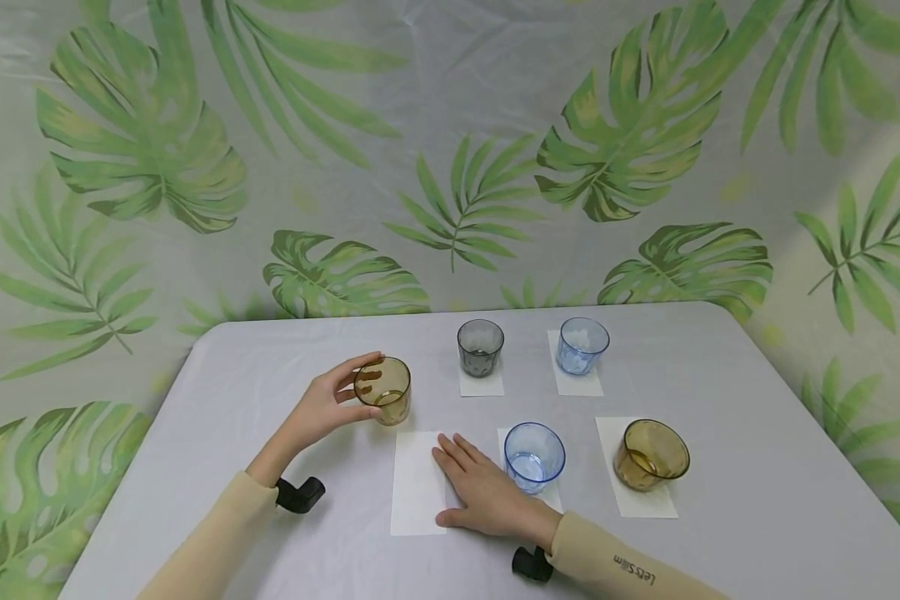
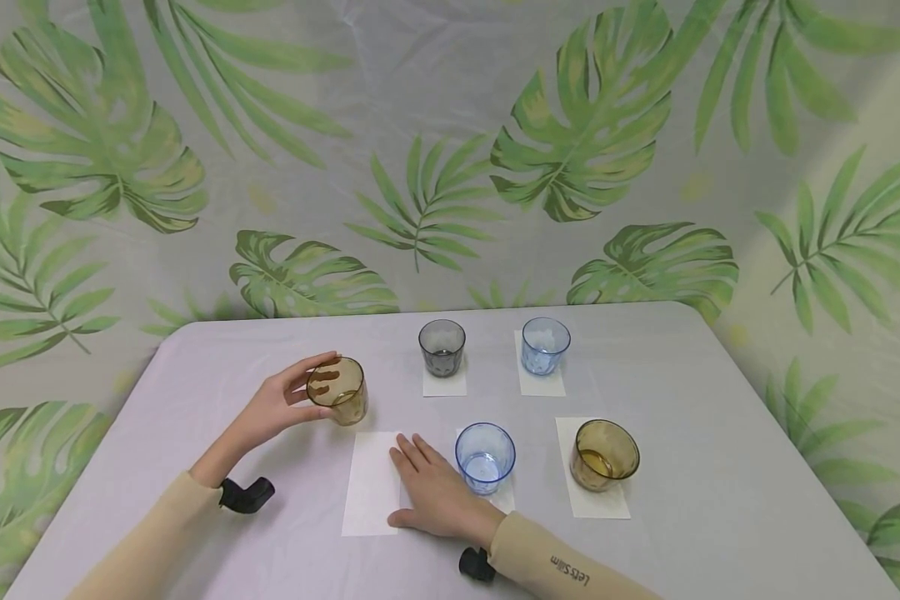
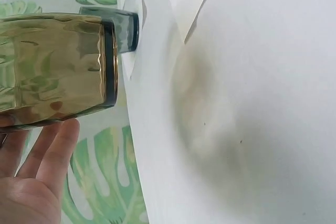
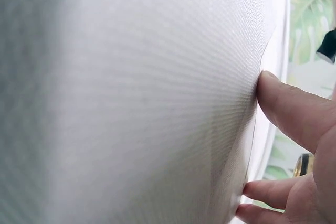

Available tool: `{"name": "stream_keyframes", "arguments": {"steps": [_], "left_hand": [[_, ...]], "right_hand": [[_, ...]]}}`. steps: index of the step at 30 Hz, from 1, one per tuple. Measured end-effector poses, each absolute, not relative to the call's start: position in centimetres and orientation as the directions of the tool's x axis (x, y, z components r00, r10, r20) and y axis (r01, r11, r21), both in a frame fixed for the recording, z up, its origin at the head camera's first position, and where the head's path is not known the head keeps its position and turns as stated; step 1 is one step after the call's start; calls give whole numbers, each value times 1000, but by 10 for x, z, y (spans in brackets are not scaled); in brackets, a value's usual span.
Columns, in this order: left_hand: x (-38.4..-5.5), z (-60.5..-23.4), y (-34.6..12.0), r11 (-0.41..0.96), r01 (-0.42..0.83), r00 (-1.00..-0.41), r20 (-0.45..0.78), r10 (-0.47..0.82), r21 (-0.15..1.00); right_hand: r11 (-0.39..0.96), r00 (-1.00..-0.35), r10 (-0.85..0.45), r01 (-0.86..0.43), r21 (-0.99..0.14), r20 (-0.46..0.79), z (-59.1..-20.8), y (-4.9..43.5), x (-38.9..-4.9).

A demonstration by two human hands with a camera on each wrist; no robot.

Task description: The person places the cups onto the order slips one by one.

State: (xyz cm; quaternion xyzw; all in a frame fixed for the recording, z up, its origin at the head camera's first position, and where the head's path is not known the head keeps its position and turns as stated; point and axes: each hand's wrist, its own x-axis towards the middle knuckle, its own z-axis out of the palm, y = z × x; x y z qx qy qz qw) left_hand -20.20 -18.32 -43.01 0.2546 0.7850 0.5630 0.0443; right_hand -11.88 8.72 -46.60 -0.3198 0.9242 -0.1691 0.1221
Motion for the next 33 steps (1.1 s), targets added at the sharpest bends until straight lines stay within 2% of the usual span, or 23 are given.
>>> {"name": "stream_keyframes", "arguments": {"steps": [25, 33], "left_hand": [[-172, -438, -167, 215, 366, -808, 195, 555, 905], [-163, -441, -164, 225, 342, -789, 149, 596, 912]], "right_hand": [[734, -762, -639, -561, -383, -107, -468, 87, -121], [741, -766, -631, -547, -389, -124, -467, 86, -121]]}}
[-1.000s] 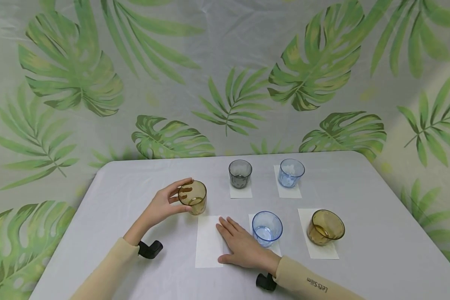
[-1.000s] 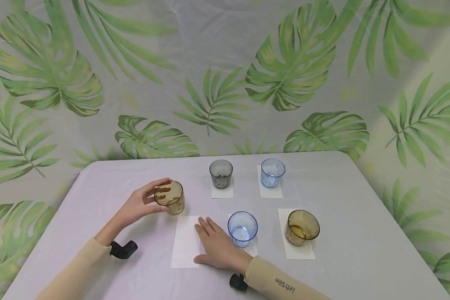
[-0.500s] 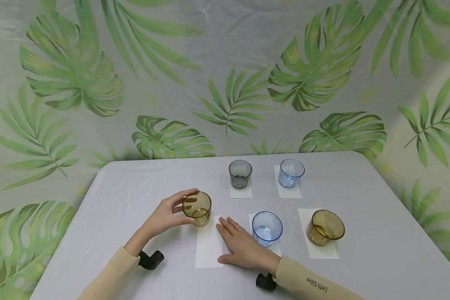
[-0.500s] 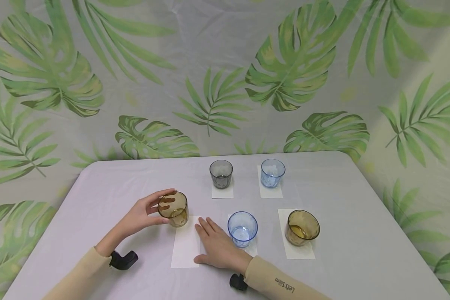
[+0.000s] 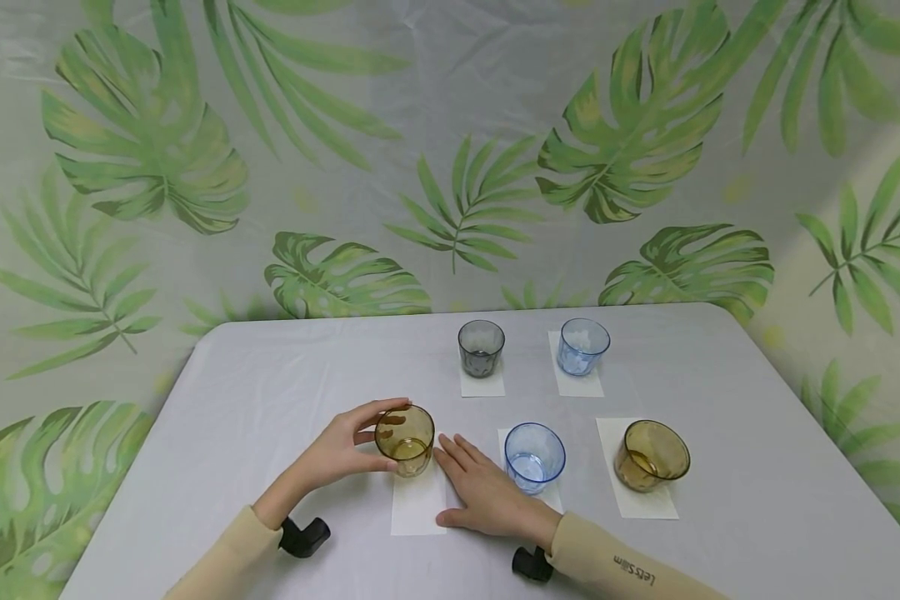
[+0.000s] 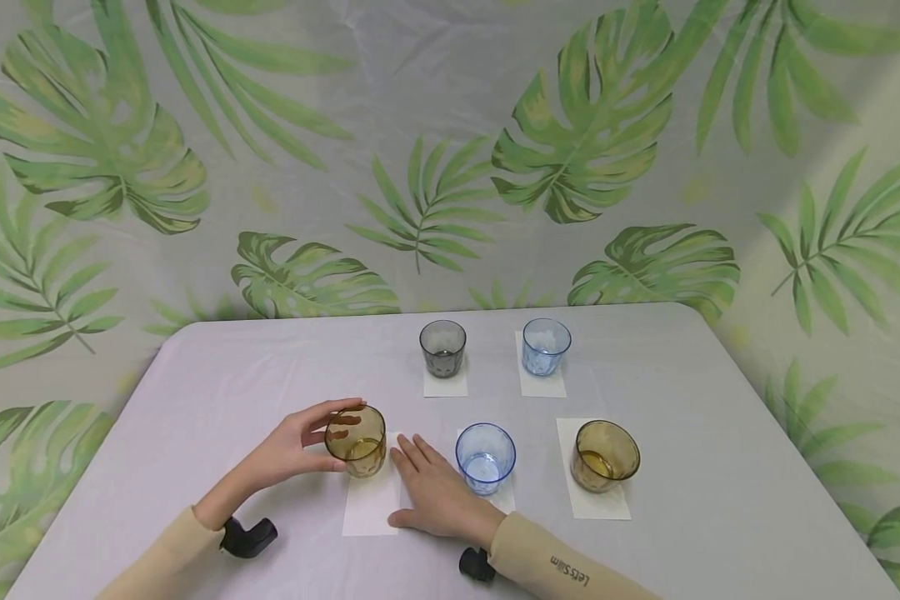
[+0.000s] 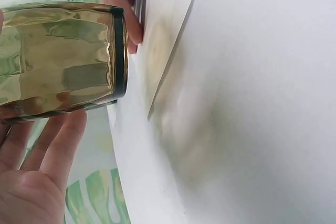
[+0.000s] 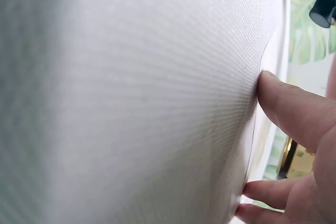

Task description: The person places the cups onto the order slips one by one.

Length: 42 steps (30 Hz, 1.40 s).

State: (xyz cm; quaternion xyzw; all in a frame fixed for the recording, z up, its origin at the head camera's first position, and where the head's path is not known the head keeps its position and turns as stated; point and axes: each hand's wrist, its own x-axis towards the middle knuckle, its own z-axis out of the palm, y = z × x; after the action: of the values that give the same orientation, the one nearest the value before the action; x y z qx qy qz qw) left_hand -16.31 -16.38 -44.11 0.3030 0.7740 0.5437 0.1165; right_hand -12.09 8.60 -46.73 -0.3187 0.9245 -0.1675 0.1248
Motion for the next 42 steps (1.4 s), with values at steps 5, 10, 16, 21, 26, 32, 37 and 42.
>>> {"name": "stream_keyframes", "arguments": {"steps": [5, 10, 16, 21, 26, 32, 37, 42], "left_hand": [[-158, -446, -162, 217, 333, -771, 132, 623, 918], [-155, -451, -160, 194, 316, -755, 123, 645, 929], [-151, -455, -158, 194, 313, -745, 114, 658, 930], [-148, -458, -157, 184, 319, -742, 124, 659, 930], [-146, -460, -156, 166, 333, -740, 149, 656, 928], [-144, -463, -155, 183, 346, -750, 154, 644, 920], [-144, -464, -156, 189, 353, -749, 156, 644, 916], [-147, -461, -159, 206, 403, -739, 183, 649, 892]], "right_hand": [[736, -763, -637, -560, -380, -111, -468, 86, -121], [735, -762, -639, -567, -373, -101, -468, 86, -121], [736, -763, -639, -570, -364, -99, -468, 86, -122], [738, -763, -638, -568, -364, -103, -468, 85, -121], [736, -765, -636, -562, -378, -99, -468, 86, -121], [731, -765, -637, -561, -390, -93, -467, 86, -121], [724, -773, -628, -537, -433, -92, -466, 86, -120], [710, -789, -611, -508, -487, -67, -463, 87, -119]]}}
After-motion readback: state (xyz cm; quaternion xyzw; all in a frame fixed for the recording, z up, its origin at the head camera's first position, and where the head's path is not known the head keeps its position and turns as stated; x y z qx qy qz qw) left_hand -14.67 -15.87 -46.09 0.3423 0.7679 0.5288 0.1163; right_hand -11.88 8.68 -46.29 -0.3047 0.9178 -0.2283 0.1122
